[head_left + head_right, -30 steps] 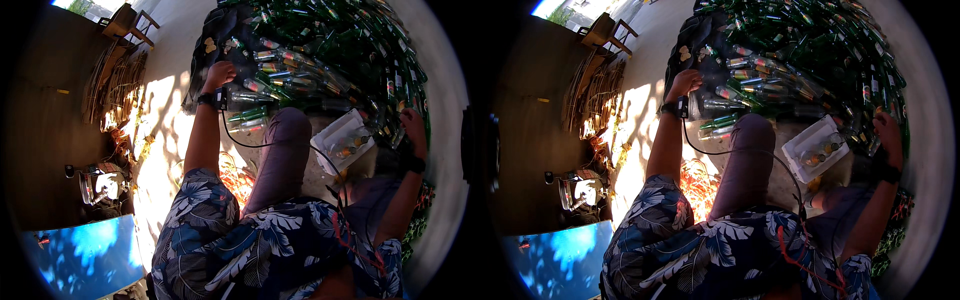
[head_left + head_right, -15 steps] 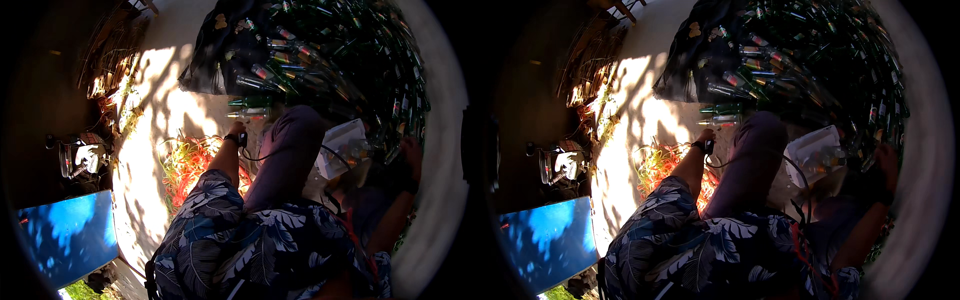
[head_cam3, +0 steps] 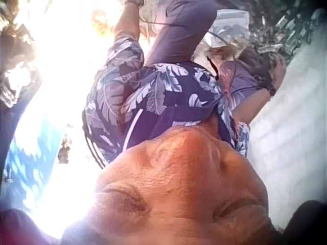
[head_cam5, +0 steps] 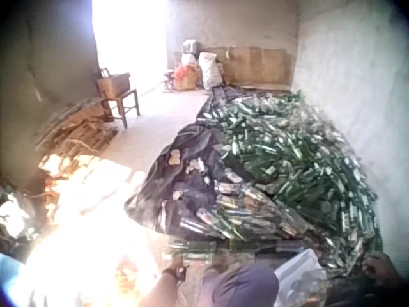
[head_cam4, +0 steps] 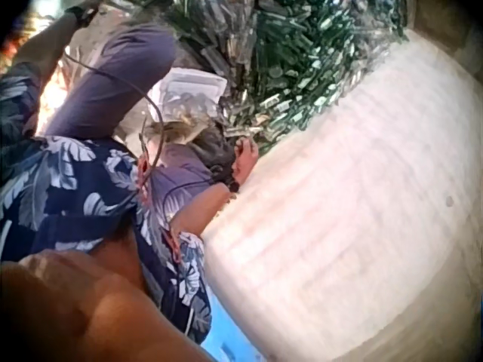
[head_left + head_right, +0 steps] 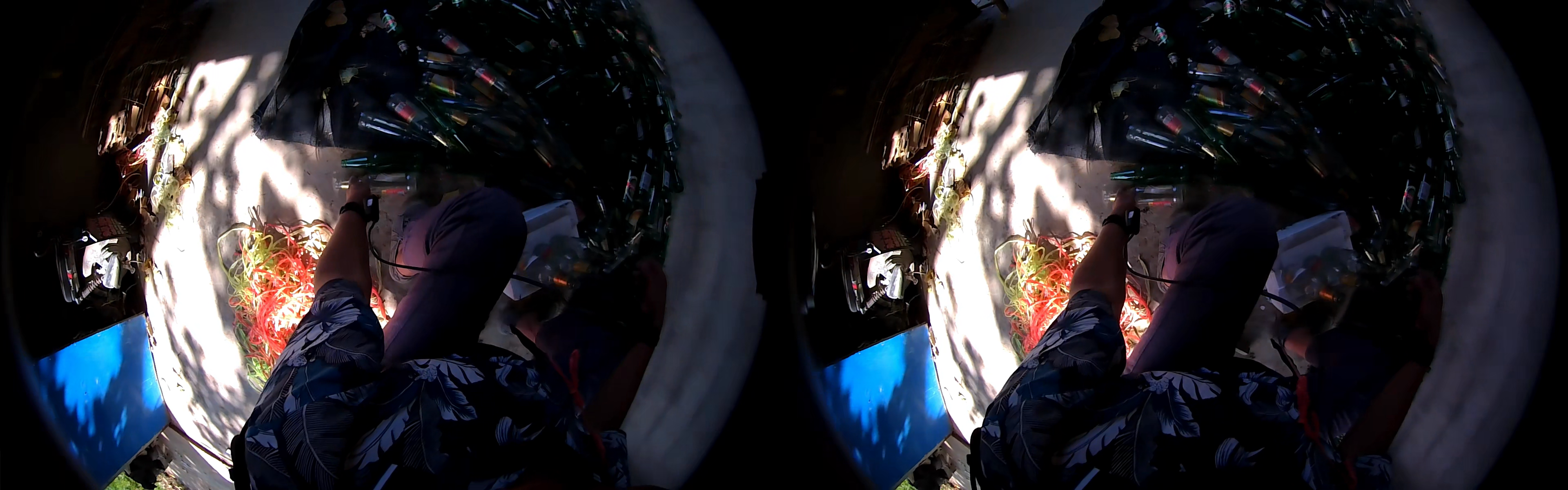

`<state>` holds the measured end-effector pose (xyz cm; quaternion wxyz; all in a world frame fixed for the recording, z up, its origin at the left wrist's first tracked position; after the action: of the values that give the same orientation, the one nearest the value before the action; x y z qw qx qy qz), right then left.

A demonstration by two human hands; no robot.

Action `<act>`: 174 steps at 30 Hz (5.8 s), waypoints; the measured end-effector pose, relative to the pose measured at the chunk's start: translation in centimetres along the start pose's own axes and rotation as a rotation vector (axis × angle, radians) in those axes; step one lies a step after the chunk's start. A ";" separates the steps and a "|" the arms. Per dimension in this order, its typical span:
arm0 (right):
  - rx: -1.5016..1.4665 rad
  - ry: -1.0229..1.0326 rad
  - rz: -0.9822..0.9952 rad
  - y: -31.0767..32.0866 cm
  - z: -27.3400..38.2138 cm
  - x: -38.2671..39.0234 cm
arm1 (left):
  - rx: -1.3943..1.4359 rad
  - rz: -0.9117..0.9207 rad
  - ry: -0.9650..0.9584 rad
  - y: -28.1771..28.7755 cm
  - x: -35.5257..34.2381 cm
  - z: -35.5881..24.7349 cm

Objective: The person sits on the floor and gathers green glass bottles from a large pile. They place the bottles into a plastic crate and then tie them together with red string to form a bundle.

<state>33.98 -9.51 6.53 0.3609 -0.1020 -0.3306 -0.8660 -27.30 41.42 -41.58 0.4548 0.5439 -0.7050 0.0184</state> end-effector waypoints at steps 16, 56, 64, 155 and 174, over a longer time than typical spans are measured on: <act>-0.229 0.125 -0.047 -4.4 3.5 1.1 | 0.382 -0.052 0.225 1.8 0.3 4.3; -0.115 0.657 -0.177 -5.0 9.0 -1.4 | -0.344 0.192 -1.575 -16.2 52.9 -47.1; -0.028 0.908 -0.246 -7.8 11.1 -0.4 | -0.664 0.255 -1.542 -20.4 55.3 -45.6; 0.859 0.455 0.004 -5.6 0.7 -5.8 | -0.572 0.749 -0.959 -20.9 46.7 -45.4; 0.688 0.207 0.093 -5.3 1.1 -4.6 | -0.948 0.450 -1.202 -20.7 45.3 -44.9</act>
<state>33.54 -3.41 2.82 0.4446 0.0986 -0.5595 -0.6925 17.07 22.42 4.95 0.1651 0.0540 -0.8550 -0.4886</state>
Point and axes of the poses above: each hand's wrist, its own x-axis away from the middle knuckle, its own y-axis out of the back of the hand, z = x × y, the point moved 3 cm from there along -x, towards the middle knuckle, and after that the axes turned 11 degrees about y, right-handed, at the moved point
